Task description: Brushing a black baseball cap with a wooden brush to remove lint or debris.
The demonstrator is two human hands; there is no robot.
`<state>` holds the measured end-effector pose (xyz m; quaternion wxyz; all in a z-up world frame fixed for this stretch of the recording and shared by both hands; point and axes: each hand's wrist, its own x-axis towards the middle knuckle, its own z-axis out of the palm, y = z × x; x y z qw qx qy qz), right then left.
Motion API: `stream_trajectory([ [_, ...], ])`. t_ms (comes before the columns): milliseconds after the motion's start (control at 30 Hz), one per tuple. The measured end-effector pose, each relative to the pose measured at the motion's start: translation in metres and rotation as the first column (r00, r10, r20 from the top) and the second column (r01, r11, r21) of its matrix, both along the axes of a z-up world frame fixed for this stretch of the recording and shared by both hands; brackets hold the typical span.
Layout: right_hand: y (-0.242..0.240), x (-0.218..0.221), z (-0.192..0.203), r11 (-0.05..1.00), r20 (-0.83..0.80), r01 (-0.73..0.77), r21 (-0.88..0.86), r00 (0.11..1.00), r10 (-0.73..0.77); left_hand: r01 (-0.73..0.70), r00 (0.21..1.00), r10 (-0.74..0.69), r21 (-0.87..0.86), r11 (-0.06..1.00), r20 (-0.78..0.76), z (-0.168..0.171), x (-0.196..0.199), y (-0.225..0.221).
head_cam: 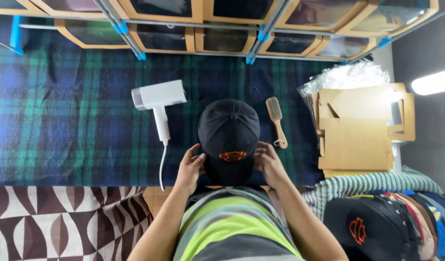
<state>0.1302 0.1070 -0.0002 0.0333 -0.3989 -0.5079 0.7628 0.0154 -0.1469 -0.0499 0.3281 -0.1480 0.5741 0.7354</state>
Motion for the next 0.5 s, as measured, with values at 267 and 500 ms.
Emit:
stream_trajectory([
  [267, -0.029, 0.029, -0.056, 0.983, -0.063, 0.077, -0.170, 0.994, -0.088, -0.086, 0.996, 0.084, -0.060, 0.994, -0.038, -0.022, 0.014, 0.004],
  [500, 0.016, -0.008, 0.021, 0.909, -0.183, -0.103, 0.405, 0.964, 0.191, -0.128, 0.775, -0.067, -0.260, 0.957, -0.629, 0.046, -0.023, -0.002],
])
